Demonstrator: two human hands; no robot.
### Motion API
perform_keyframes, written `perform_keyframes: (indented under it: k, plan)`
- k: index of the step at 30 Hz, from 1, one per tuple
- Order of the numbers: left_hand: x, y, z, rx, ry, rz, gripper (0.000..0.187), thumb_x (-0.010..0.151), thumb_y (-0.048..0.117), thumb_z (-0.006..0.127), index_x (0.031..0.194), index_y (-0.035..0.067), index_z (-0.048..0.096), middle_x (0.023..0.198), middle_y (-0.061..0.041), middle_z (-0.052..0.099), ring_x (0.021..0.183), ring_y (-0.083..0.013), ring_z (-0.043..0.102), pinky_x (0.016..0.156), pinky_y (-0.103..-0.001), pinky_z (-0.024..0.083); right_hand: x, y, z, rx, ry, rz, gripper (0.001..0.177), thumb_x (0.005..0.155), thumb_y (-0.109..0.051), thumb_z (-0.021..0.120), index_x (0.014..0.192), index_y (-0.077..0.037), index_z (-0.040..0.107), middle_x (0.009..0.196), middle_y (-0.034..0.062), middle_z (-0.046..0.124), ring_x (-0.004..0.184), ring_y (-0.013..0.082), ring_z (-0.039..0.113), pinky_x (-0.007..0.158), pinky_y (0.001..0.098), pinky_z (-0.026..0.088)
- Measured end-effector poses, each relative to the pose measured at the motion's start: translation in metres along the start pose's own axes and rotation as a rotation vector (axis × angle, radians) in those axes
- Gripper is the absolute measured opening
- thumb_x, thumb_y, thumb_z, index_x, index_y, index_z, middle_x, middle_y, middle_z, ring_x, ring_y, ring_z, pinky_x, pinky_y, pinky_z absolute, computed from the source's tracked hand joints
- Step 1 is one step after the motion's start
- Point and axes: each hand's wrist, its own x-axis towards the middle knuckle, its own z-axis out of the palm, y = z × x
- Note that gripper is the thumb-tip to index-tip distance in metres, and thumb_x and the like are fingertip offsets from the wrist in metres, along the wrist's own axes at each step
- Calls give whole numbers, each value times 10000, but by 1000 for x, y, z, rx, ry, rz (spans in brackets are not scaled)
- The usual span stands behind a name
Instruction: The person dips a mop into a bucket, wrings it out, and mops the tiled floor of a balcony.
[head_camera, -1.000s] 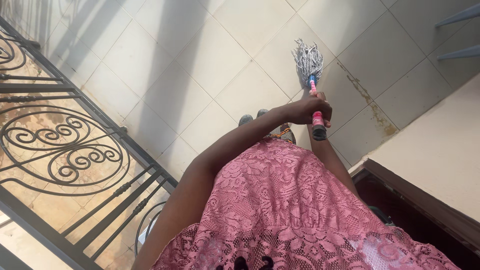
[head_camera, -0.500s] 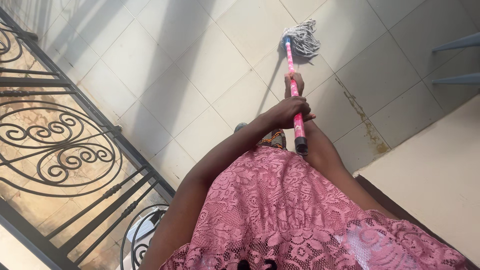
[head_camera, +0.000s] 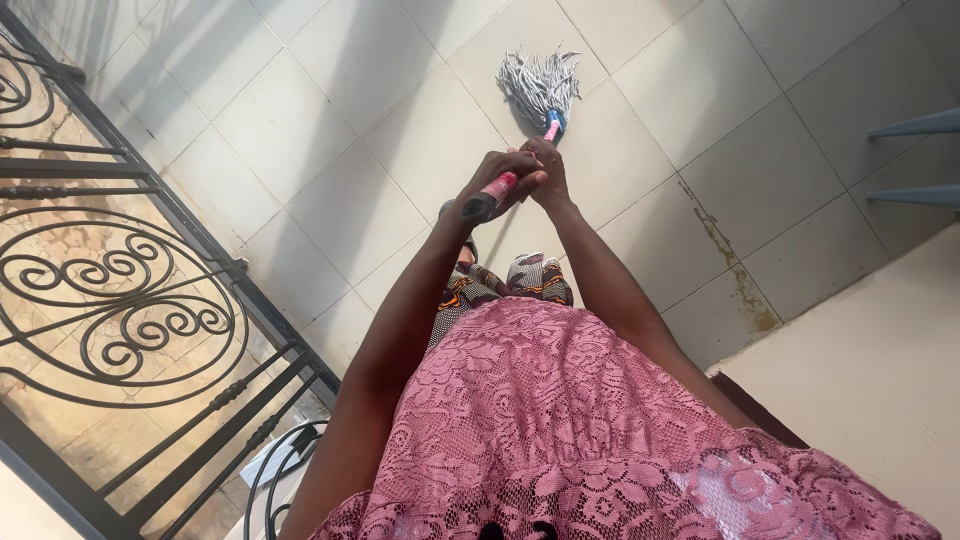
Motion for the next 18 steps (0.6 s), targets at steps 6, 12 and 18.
perform_keyframes:
  k: [6, 12, 18]
  plan:
    - [0, -15, -31, -341, -231, -183, 377, 1019, 364, 614, 911, 13, 700, 721, -72, 655, 676, -150, 615, 616, -339, 498, -44, 15, 12, -197, 206, -68, 167, 901, -107, 672, 946, 26, 581, 880, 181, 620, 871, 405, 607, 759, 510, 474]
    - [-6, -50, -26, -183, -316, 78, 456, 1063, 352, 598, 813, -29, 620, 707, -118, 584, 627, -198, 525, 627, -364, 460, -66, 8, 41, -254, 323, 284, 167, 913, -149, 688, 869, -23, 589, 871, 165, 639, 833, 382, 645, 731, 491, 492]
    - [33, -35, -83, -260, -316, 106, 391, 1017, 333, 629, 875, -26, 692, 717, -124, 650, 658, -213, 612, 663, -367, 514, -10, -2, 84, -100, 399, 182, 207, 897, -162, 716, 912, 1, 589, 898, 153, 618, 852, 299, 624, 736, 431, 487]
